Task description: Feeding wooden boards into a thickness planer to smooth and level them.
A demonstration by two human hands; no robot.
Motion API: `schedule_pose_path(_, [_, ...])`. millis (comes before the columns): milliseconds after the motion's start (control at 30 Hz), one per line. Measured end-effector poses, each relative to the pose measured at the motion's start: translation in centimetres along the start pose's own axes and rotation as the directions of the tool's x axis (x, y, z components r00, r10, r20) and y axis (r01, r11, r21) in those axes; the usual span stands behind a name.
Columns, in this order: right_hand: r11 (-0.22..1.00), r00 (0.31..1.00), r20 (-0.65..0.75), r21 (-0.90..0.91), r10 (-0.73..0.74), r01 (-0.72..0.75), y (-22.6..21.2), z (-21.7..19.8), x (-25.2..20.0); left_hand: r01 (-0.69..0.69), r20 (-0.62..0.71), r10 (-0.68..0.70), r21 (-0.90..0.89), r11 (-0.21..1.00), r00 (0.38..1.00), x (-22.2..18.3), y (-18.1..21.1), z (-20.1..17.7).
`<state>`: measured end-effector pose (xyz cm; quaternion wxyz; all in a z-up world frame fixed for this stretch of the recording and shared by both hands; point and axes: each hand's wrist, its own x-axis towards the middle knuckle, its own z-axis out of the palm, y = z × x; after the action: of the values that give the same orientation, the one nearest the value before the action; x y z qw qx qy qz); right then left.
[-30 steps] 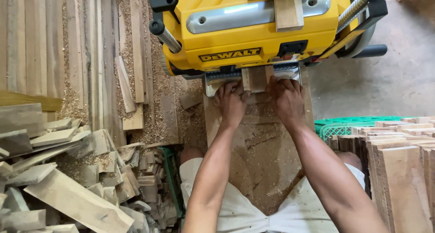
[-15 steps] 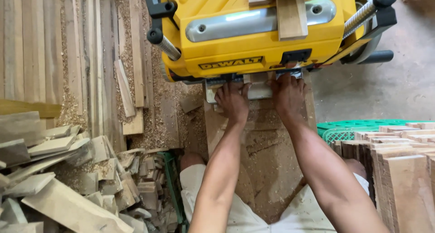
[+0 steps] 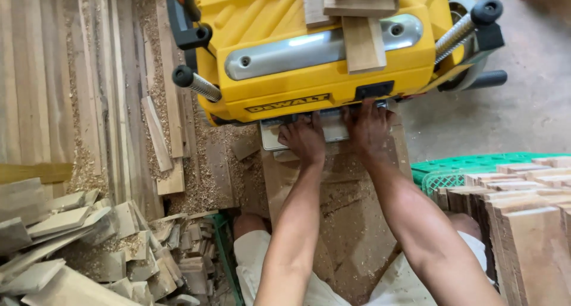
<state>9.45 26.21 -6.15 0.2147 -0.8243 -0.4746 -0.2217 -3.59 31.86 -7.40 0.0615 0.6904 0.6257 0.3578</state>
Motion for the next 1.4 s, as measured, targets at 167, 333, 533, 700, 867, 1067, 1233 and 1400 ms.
schedule_pose_path(167, [0.989,0.997,0.042,0.128,0.064,-0.069,0.8,1.7,-1.4,-0.048,0.073,0.050,-0.032,0.998,0.996,-0.8,-0.2,-2.0])
schedule_pose_path(333, [0.923,0.922,0.378,0.317,0.089,-0.220,3.8,-1.6,-4.4,-0.109,0.162,0.127,-0.115,0.987,0.978,-4.7,1.8,-4.1])
schedule_pose_path(533, [0.819,0.888,0.344,0.382,0.304,-0.428,10.1,-8.4,-10.1,-0.160,0.387,0.253,-0.257,0.953,0.887,-12.4,6.5,-3.5])
schedule_pose_path(700, [0.865,0.917,-0.018,0.342,0.398,-0.368,19.1,-21.3,-13.6,-0.375,0.346,0.641,-0.587,0.717,0.685,-18.4,16.3,-5.7])
schedule_pose_path(867, [0.812,0.786,-0.204,0.150,0.584,-0.564,31.1,-33.4,-20.1,-0.347,0.298,0.820,-0.796,0.496,0.489,-26.0,27.3,-6.4])
schedule_pose_path(1067, [0.438,0.434,-0.204,-0.026,0.878,-0.899,43.2,-45.0,-25.5,-0.379,0.282,0.937,-0.860,0.342,0.206,-34.1,41.2,-6.4])
schedule_pose_path(1233, [0.314,0.314,-0.024,0.005,0.949,-0.949,49.0,-44.0,-29.1,-0.442,0.402,0.911,-0.803,0.399,0.091,-37.4,49.9,-4.7])
schedule_pose_path(1400, [0.321,0.318,-0.183,-0.012,0.930,-0.947,49.0,-43.0,-28.8,-0.524,0.483,0.874,-0.735,0.430,0.040,-39.6,53.0,-0.7])
